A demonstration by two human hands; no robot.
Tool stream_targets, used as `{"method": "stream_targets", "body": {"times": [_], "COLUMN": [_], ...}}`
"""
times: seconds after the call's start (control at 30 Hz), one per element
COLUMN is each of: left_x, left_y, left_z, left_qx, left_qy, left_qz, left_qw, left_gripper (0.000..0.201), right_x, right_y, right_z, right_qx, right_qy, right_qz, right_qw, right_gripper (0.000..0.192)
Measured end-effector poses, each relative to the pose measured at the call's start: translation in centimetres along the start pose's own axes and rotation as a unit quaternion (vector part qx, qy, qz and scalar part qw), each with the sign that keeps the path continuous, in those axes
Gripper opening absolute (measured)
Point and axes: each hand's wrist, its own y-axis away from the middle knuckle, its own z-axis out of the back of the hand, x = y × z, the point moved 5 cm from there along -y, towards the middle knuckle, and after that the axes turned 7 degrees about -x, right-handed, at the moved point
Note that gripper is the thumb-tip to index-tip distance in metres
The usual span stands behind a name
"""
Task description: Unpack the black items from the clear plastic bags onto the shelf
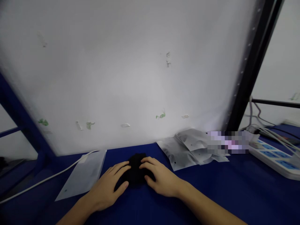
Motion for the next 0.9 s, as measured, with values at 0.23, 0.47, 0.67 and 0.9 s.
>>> {"method": "stream_targets", "body": {"times": [0.23,0.47,0.67,0.9], "left_x": [0.4,0.7,1.0,1.3], "left_y": [0.0,-0.3,-0.3,-0.4], "left_z": [-0.6,-0.6,-0.9,-0.7], "left_qx": [-0.019,-0.043,-0.035,-0.047], "left_qy": [0.0,-0.012,0.007,0.051], "left_qz": [0.021,0.029,0.045,0.069], "left_qw": [1.0,0.999,0.998,0.995], "left_gripper": [0.047,0.041,0.042,0.041], "right_x": [0.4,0.4,0.3,-1.4], "right_y": [-0.3,-0.4,-0.4,-0.1], "right_z": [0.2,0.3,0.3,-0.1], "right_qx": [-0.024,-0.04,-0.044,-0.08], "right_qy": [-0.029,-0.024,-0.002,0.033], "right_qz": [0.024,0.012,0.001,-0.057], "right_qw": [0.999,0.999,0.999,0.995], "right_gripper": [0.038,0.032,0.035,0.045]}}
